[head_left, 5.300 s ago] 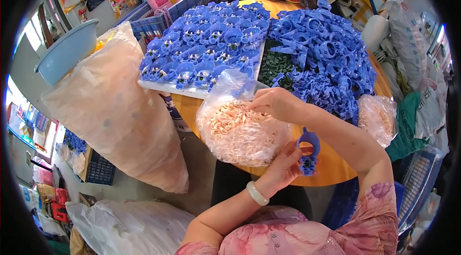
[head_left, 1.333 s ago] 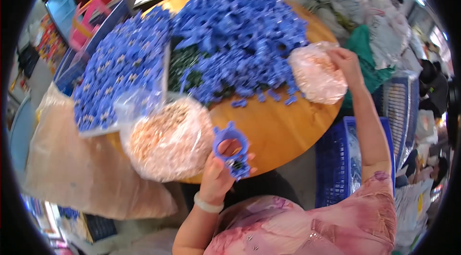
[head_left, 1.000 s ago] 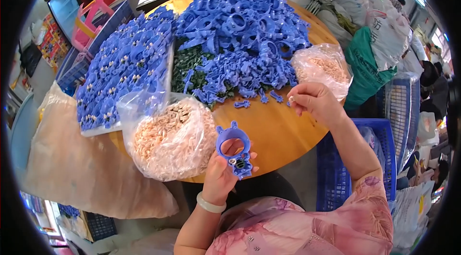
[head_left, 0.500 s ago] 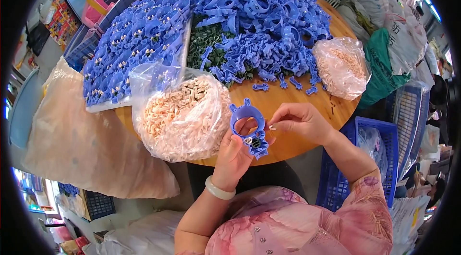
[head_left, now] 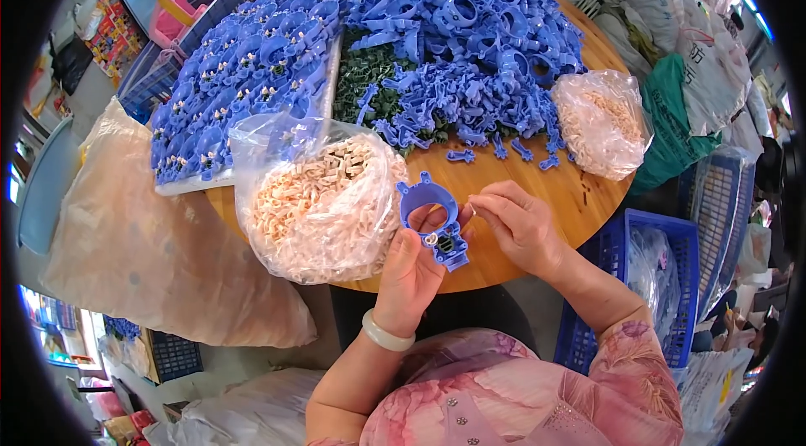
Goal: Assembling small blue plastic toy components by hand at a workshop table.
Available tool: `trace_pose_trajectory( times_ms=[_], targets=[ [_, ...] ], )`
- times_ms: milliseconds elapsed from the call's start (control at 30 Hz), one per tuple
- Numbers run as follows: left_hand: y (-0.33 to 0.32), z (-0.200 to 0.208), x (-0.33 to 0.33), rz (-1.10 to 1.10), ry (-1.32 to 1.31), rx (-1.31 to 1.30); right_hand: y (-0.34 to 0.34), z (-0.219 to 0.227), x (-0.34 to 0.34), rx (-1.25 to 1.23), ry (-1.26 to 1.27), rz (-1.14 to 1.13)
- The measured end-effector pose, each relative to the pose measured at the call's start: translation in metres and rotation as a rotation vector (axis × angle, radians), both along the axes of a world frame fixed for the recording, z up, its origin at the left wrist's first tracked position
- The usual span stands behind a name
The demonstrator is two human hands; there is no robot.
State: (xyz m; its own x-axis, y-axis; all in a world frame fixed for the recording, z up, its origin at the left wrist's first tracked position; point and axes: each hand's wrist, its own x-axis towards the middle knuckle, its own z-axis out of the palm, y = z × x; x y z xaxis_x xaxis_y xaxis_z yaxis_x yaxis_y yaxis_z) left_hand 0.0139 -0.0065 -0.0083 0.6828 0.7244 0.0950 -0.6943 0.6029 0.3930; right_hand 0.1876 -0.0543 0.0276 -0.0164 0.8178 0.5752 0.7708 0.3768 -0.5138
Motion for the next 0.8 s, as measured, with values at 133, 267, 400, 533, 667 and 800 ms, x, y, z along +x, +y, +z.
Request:
trace_pose_trajectory(
  times_ms=[133,267,400,533,667,800],
  targets=[
    [0.001,-0.007,0.0,0.024,0.039,0.062,0.002,0.004,-0.004,0.049,0.016,0.035],
    [-0.001,0.0,0.001,0.015,0.005,0.014,0.003,0.002,0.001,0.026,-0.008,0.048],
    [-0.001,-0.003,0.0,0.019,0.022,0.062,-0.002,0.009,-0.001,0.03,0.109,0.03],
    [-0.001,-0.001,0.001,0.048,0.025,0.137,-0.01,0.024,-0.009,-0.013,0.252,0.016],
    [-0.002,-0.003,0.002,0.067,0.022,0.16,-0.014,0.024,-0.014,0.048,0.098,0.029],
    [-0.002,-0.003,0.0,0.043,0.055,0.188,-0.015,0.025,-0.016,0.041,0.062,0.013]
  ],
)
